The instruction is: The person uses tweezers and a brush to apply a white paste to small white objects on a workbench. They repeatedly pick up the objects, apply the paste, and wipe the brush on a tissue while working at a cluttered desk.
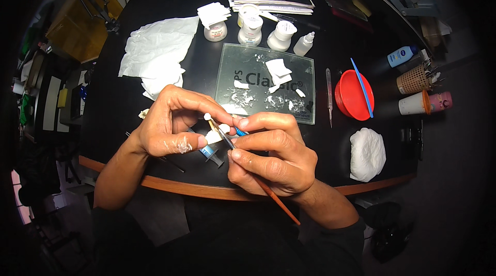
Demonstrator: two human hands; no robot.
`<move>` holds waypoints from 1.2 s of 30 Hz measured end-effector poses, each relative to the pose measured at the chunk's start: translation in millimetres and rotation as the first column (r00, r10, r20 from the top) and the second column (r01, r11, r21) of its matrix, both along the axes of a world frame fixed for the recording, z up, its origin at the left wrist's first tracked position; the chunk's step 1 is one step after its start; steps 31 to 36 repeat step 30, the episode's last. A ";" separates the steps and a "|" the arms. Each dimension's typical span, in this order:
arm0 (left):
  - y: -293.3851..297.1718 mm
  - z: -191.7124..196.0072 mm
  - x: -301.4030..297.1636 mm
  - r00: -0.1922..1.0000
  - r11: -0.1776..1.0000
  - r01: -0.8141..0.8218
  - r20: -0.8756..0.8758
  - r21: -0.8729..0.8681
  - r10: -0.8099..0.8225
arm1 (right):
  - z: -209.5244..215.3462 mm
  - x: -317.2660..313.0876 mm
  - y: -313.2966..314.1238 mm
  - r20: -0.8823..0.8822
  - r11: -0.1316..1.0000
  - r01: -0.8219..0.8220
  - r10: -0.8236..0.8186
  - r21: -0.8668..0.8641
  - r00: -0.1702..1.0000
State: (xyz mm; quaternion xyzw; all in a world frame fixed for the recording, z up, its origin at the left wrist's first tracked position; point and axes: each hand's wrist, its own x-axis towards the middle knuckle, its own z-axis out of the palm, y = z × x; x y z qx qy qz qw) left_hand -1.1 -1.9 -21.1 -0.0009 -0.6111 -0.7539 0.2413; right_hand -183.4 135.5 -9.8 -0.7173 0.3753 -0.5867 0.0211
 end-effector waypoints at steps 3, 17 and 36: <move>0.8 0.3 0.1 1.000 1.000 -0.003 0.003 0.015 0.003 | 0.8 -0.4 -0.2 -0.001 1.000 -0.001 0.001 0.002 1.000; 0.5 1.8 0.6 1.000 1.000 0.004 0.015 0.015 -0.004 | 1.5 -0.2 1.2 0.007 1.000 0.001 -0.001 -0.002 1.000; -1.7 5.0 1.4 0.993 0.985 0.108 0.031 0.136 -0.113 | 3.5 1.0 1.3 0.023 1.000 -0.004 0.004 -0.010 1.000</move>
